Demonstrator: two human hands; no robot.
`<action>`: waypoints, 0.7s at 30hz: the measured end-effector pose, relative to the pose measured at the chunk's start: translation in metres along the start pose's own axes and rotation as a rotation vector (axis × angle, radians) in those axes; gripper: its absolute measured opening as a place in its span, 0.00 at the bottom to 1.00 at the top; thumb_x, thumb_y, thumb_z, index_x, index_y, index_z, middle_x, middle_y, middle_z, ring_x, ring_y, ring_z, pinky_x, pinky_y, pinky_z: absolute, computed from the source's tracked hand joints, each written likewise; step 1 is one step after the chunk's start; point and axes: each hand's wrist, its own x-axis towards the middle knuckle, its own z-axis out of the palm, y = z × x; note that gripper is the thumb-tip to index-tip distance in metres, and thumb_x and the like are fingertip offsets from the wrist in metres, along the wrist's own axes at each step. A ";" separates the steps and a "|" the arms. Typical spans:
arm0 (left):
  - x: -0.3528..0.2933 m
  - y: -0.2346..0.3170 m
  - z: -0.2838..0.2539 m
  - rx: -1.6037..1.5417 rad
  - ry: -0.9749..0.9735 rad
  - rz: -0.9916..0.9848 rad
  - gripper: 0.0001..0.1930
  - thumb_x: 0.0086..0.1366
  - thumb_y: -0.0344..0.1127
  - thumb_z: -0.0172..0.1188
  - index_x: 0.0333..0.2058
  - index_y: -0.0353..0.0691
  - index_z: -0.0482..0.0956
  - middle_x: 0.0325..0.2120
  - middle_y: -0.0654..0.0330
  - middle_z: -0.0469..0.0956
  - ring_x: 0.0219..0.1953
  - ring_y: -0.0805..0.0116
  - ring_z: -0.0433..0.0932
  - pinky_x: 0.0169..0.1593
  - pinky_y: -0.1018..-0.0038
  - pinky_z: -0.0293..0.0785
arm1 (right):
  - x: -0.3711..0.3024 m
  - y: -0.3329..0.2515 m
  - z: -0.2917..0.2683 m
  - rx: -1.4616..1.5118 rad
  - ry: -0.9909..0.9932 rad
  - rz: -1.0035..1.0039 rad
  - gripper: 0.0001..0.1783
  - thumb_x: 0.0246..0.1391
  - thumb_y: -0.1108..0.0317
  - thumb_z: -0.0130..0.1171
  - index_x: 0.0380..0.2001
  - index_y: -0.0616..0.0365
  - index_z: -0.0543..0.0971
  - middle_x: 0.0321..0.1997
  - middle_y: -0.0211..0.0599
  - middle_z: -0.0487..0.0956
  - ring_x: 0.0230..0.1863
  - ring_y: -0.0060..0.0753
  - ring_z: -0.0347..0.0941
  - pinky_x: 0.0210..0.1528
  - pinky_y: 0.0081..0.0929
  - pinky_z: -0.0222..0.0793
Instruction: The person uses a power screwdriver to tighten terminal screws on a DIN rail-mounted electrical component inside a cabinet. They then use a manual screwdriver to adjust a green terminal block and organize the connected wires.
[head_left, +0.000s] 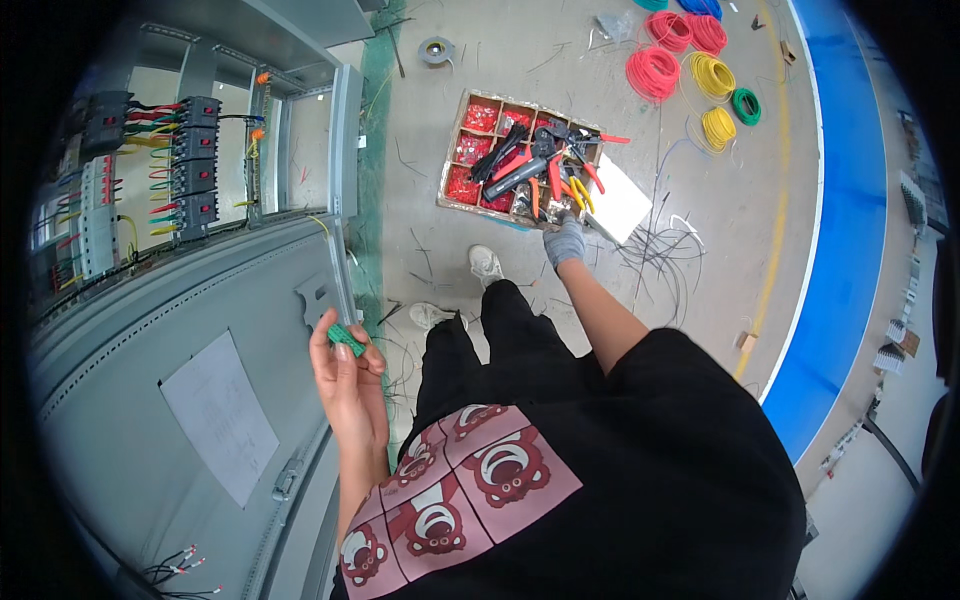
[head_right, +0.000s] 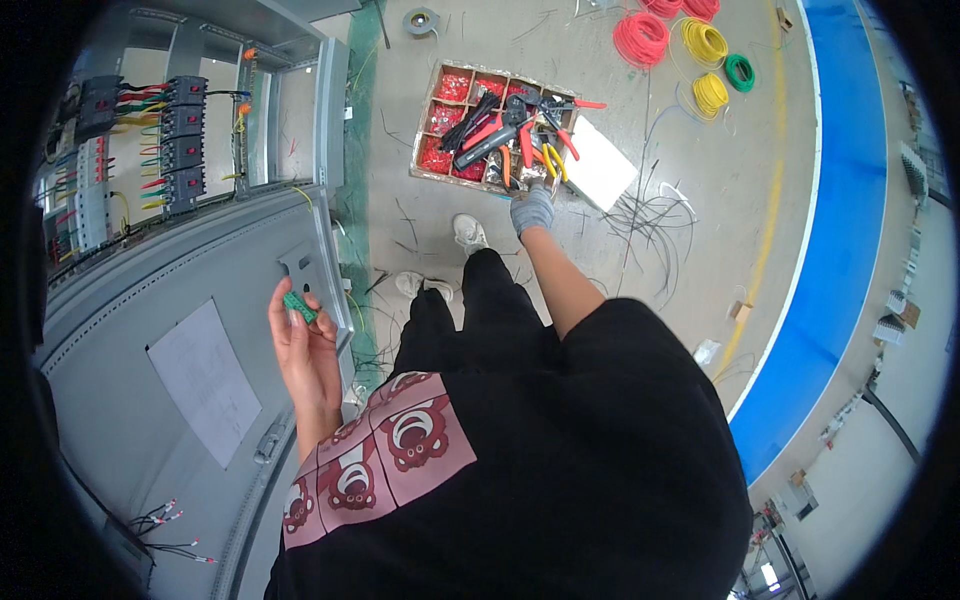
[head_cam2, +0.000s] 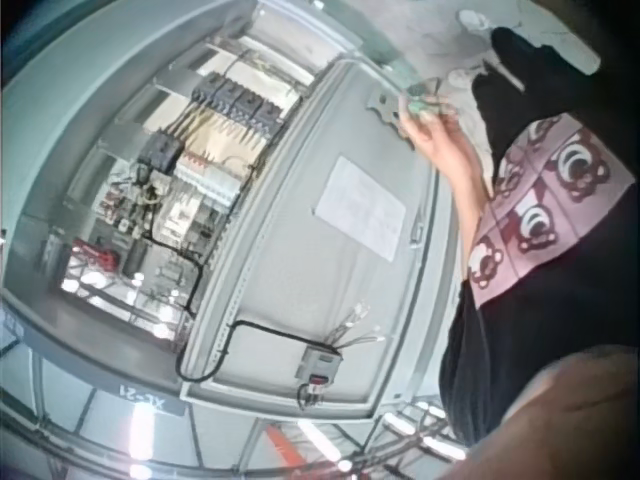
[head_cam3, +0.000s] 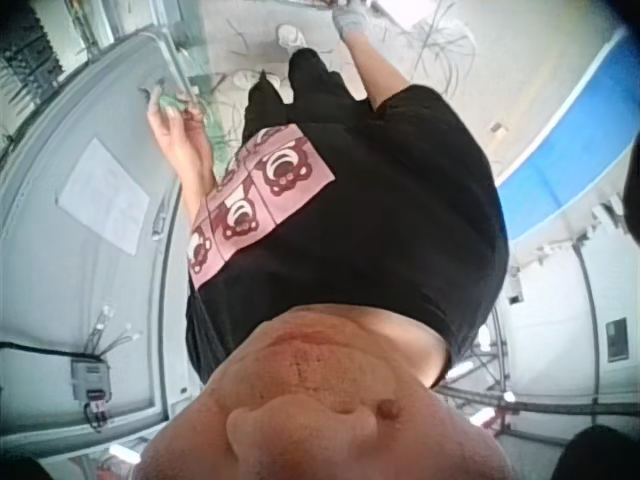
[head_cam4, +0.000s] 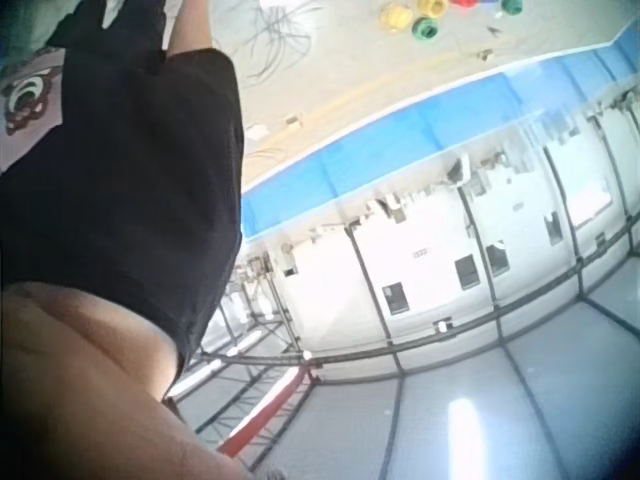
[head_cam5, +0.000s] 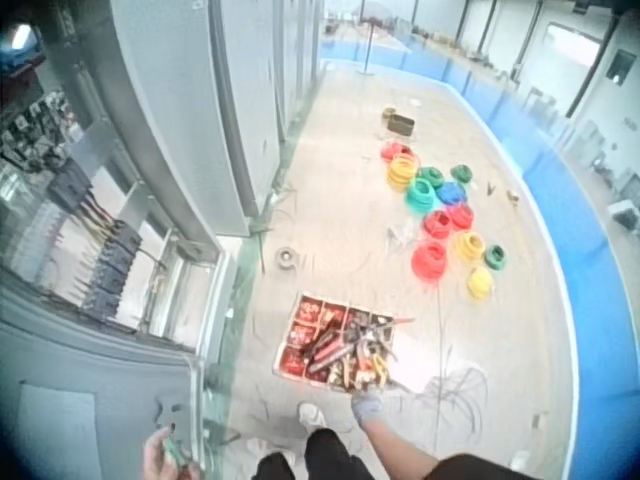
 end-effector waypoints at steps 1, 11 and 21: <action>0.002 -0.003 0.001 -0.012 0.014 -0.022 0.25 0.70 0.32 0.58 0.63 0.40 0.62 0.43 0.58 0.74 0.32 0.74 0.71 0.39 0.78 0.70 | 0.008 -0.003 0.005 -0.064 -0.024 -0.014 0.22 0.46 0.68 0.64 0.47 0.62 0.77 0.49 0.55 0.79 0.51 0.56 0.75 0.55 0.41 0.71; 0.009 -0.014 0.001 0.166 -0.046 -0.035 0.29 0.65 0.27 0.61 0.63 0.36 0.61 0.44 0.57 0.73 0.31 0.75 0.72 0.39 0.79 0.70 | 0.020 0.014 0.027 -0.276 -0.189 -0.259 0.34 0.45 0.70 0.65 0.58 0.55 0.69 0.58 0.60 0.70 0.53 0.60 0.74 0.56 0.43 0.73; 0.009 -0.019 0.005 0.487 -0.059 0.084 0.28 0.61 0.23 0.63 0.59 0.34 0.67 0.50 0.57 0.70 0.37 0.75 0.75 0.45 0.78 0.74 | 0.035 0.009 0.021 -0.360 -0.364 -0.104 0.17 0.49 0.70 0.58 0.44 0.61 0.75 0.47 0.58 0.76 0.49 0.59 0.76 0.50 0.47 0.74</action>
